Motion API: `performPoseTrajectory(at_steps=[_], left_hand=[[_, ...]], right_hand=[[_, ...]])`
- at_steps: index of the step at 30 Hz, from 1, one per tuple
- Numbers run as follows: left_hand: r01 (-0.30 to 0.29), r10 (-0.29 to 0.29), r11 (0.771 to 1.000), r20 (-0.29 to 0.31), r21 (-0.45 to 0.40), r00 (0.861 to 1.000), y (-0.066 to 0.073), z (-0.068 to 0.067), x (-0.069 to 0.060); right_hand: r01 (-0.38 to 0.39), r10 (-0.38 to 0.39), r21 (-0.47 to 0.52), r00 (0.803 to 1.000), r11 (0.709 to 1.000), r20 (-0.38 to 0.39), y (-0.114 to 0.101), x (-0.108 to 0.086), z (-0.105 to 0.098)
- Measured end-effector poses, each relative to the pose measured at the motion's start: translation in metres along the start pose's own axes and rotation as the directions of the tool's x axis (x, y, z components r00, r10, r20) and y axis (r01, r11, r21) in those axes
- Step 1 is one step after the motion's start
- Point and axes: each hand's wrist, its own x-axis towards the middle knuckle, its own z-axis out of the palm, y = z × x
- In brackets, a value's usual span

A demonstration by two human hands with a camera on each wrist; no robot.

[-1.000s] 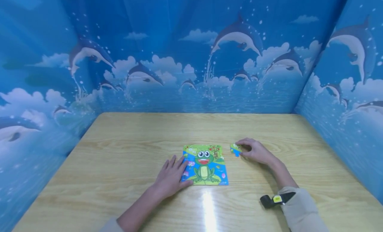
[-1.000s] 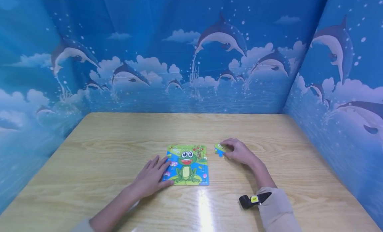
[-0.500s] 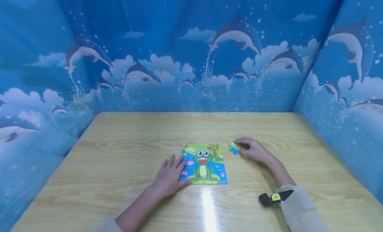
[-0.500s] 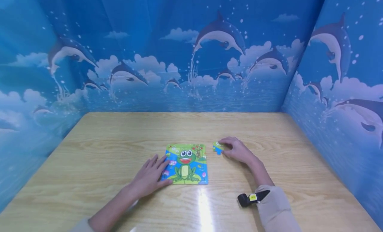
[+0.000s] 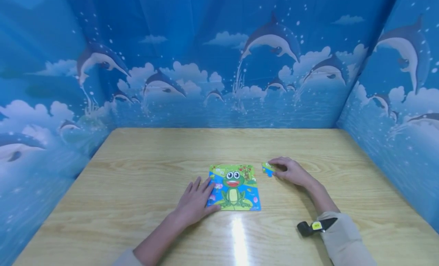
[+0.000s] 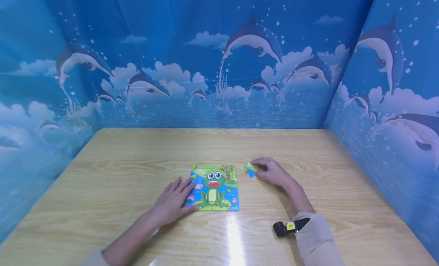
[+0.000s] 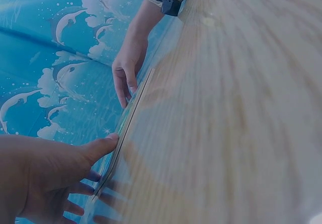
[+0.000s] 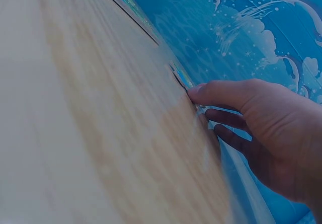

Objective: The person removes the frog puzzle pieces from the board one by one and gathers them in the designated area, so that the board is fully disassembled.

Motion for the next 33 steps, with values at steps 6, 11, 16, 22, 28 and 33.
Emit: performPoseTrajectory(at_steps=[6, 11, 16, 22, 28, 33], left_hand=[[0.001, -0.001, 1.000, -0.002, -0.006, 1.000, -0.0002, 0.0021, -0.0005], [0.004, -0.004, 1.000, 0.005, -0.015, 1.000, -0.0004, 0.0031, -0.0012], [-0.001, 0.001, 1.000, -0.001, -0.005, 1.000, -0.0009, 0.0028, -0.0002], [-0.002, 0.002, 1.000, -0.001, -0.008, 1.000, -0.0016, 0.0014, 0.0008], [-0.006, 0.006, 1.000, -0.002, -0.009, 1.000, -0.0026, 0.0010, 0.0013], [-0.006, 0.006, 1.000, 0.002, -0.007, 1.000, -0.0031, 0.0020, 0.0017]], right_hand=[[0.016, -0.016, 0.006, 1.000, 1.000, 0.000, 0.0007, -0.0019, 0.0007], [0.006, -0.006, 0.015, 1.000, 1.000, 0.019, -0.0001, -0.0030, 0.0008], [-0.005, 0.005, 0.017, 1.000, 1.000, 0.022, -0.0014, -0.0022, -0.0008], [-0.009, 0.008, 0.010, 1.000, 1.000, 0.022, -0.0023, -0.0021, -0.0020], [-0.002, 0.002, 0.016, 1.000, 1.000, 0.018, -0.0012, -0.0015, -0.0020], [0.012, -0.012, 0.006, 1.000, 1.000, 0.009, 0.0008, -0.0019, -0.0015]])
